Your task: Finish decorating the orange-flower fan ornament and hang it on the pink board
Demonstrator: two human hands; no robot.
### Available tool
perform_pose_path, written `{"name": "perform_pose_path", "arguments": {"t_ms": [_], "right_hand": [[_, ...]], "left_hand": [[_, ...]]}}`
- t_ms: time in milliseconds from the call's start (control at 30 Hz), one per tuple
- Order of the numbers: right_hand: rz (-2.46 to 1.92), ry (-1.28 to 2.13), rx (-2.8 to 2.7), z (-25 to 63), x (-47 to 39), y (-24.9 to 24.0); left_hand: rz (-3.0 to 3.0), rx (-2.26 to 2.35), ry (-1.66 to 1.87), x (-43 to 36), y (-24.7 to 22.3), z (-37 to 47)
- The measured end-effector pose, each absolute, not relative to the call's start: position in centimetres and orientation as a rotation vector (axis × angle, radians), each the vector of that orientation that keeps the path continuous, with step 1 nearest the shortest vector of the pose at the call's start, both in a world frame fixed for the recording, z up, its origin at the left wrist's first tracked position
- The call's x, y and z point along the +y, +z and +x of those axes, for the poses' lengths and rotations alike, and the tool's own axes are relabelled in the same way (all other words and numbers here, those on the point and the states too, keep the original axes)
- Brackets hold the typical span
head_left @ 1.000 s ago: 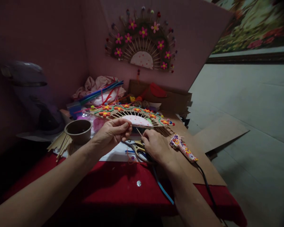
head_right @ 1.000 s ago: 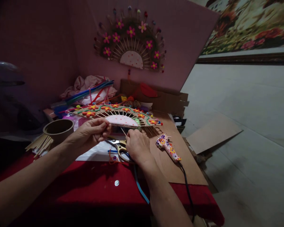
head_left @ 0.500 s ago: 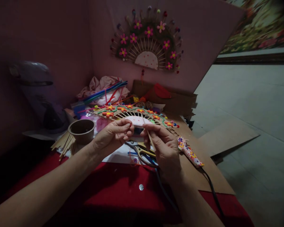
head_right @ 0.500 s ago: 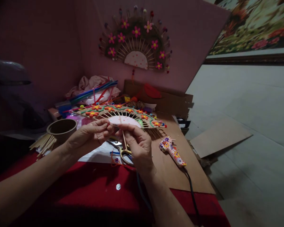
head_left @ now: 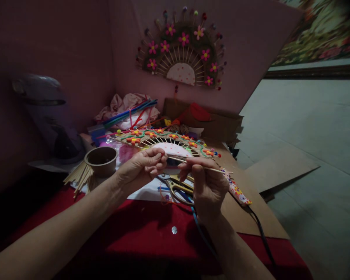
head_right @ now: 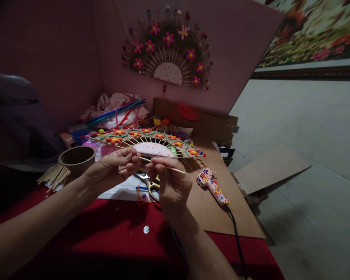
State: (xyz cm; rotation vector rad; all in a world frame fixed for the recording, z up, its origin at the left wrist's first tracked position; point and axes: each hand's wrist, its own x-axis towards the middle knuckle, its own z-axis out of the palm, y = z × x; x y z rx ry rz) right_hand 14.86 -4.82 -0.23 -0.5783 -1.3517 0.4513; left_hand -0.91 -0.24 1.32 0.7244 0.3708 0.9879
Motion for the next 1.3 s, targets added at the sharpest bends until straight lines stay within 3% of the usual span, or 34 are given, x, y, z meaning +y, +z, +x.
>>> {"name": "perform_pose_path", "arguments": {"t_ms": [1300], "right_hand": [[-0.574,0.276,-1.525,14.98,-4.61,-0.92]], "left_hand": [[0.793,0.420,0.975,-0.04,0.54,-0.74]]}}
